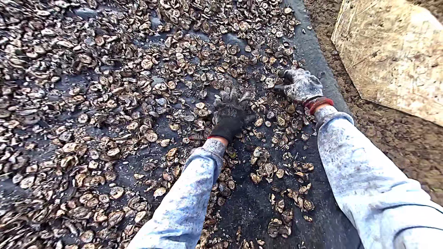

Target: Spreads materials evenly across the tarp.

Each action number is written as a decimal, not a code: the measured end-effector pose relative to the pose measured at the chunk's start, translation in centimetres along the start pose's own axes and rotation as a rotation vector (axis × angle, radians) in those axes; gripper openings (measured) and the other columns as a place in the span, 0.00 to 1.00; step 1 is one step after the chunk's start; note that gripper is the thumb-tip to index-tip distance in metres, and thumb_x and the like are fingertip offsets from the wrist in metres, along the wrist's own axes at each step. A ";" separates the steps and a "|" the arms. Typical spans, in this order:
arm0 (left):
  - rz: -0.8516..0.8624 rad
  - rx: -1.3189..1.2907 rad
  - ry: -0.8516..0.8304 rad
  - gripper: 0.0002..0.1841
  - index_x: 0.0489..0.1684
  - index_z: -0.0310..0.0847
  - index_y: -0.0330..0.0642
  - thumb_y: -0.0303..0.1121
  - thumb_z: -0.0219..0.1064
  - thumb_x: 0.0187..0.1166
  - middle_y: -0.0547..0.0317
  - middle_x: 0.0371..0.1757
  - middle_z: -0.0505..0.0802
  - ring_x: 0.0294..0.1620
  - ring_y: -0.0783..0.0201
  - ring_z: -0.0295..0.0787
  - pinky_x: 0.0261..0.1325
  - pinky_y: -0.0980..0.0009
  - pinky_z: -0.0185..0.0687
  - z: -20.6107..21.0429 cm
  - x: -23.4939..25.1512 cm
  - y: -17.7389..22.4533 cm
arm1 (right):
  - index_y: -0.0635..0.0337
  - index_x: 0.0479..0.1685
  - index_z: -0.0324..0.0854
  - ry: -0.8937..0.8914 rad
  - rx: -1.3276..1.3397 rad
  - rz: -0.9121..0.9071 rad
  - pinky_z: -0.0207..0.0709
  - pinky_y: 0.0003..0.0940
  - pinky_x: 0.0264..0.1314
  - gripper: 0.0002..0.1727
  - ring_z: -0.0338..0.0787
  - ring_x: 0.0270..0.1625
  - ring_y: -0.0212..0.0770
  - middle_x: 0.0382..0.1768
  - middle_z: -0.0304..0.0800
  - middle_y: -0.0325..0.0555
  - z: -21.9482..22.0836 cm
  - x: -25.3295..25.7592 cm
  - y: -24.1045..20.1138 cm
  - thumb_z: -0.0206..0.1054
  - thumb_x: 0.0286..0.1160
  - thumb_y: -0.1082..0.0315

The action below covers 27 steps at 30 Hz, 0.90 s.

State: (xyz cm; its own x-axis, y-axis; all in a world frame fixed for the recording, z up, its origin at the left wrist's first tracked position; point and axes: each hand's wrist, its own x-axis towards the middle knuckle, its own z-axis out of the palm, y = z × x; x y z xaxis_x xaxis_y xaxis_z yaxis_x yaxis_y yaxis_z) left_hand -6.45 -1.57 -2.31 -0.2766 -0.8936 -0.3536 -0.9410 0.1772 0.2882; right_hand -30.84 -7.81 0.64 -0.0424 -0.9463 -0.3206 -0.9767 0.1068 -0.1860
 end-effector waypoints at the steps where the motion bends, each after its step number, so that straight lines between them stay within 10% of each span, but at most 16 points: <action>1: 0.014 -0.024 -0.016 0.33 0.88 0.67 0.56 0.52 0.66 0.81 0.31 0.86 0.71 0.86 0.26 0.61 0.77 0.25 0.60 -0.2 -0.2 0.8 | 0.24 0.91 0.60 -0.081 -0.035 -0.039 0.60 0.79 0.77 0.48 0.65 0.87 0.68 0.91 0.58 0.57 0.9 -1.7 0.4 0.72 0.64 0.30; 3: 0.056 -0.110 -0.030 0.21 0.75 0.79 0.40 0.33 0.63 0.84 0.30 0.71 0.84 0.74 0.30 0.78 0.70 0.31 0.73 -1.4 -0.3 1.0 | 0.21 0.94 0.52 -0.066 -0.100 -0.089 0.61 0.79 0.76 0.46 0.62 0.87 0.73 0.91 0.55 0.63 3.2 -4.9 2.0 0.71 0.72 0.40; 6: 0.079 -0.279 0.128 0.22 0.76 0.78 0.41 0.30 0.62 0.84 0.35 0.69 0.87 0.73 0.36 0.83 0.75 0.36 0.73 -2.4 -0.4 -1.2 | 0.36 0.86 0.71 0.036 -0.087 -0.094 0.66 0.70 0.80 0.31 0.74 0.82 0.66 0.78 0.78 0.60 4.3 -8.2 5.1 0.65 0.80 0.57; 11: -0.022 -0.342 0.298 0.19 0.61 0.86 0.35 0.40 0.69 0.81 0.33 0.56 0.92 0.63 0.33 0.88 0.67 0.32 0.75 -5.6 -2.1 -2.1 | 0.46 0.74 0.81 0.094 0.158 0.281 0.69 0.74 0.71 0.25 0.84 0.72 0.64 0.69 0.88 0.58 -1.8 -8.4 3.1 0.61 0.86 0.46; 15: -0.006 -0.182 0.247 0.35 0.89 0.65 0.51 0.50 0.66 0.82 0.31 0.83 0.73 0.83 0.29 0.68 0.78 0.28 0.62 -4.8 -5.5 -4.5 | 0.47 0.83 0.71 0.065 0.252 0.268 0.67 0.72 0.76 0.30 0.81 0.76 0.64 0.74 0.82 0.60 -3.4 -6.5 3.5 0.67 0.82 0.56; 18: 0.003 -0.192 0.350 0.39 0.95 0.53 0.59 0.56 0.63 0.83 0.43 0.93 0.61 0.92 0.36 0.55 0.86 0.30 0.53 -2.8 -14.3 -7.1 | 0.39 0.77 0.80 0.093 0.210 0.277 0.70 0.73 0.73 0.23 0.85 0.72 0.61 0.70 0.87 0.54 -3.6 -8.2 3.4 0.65 0.83 0.55; 23: -0.449 -0.111 0.493 0.38 0.91 0.63 0.58 0.64 0.56 0.82 0.46 0.93 0.64 0.94 0.39 0.52 0.89 0.31 0.46 2.7 -34.1 -14.8 | 0.61 0.72 0.81 -0.029 0.024 0.044 0.65 0.83 0.68 0.24 0.81 0.70 0.78 0.67 0.84 0.73 -2.5 -14.4 0.0 0.62 0.88 0.54; 27: -1.108 -0.085 0.309 0.43 0.94 0.56 0.50 0.62 0.59 0.80 0.28 0.93 0.54 0.92 0.22 0.41 0.86 0.23 0.39 5.0 -53.5 -18.8 | 0.40 0.91 0.64 -0.315 -0.184 -0.597 0.42 0.77 0.89 0.55 0.45 0.94 0.73 0.94 0.46 0.64 2.6 -21.9 -11.3 0.84 0.53 0.45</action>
State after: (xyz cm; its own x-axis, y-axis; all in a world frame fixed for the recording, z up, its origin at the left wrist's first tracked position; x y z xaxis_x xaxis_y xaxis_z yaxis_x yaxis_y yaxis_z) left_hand 25.02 44.95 6.74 0.7640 -0.6064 -0.2206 -0.6182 -0.7858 0.0189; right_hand -18.34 12.53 7.31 0.5483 -0.6907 -0.4715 -0.8350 -0.4837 -0.2623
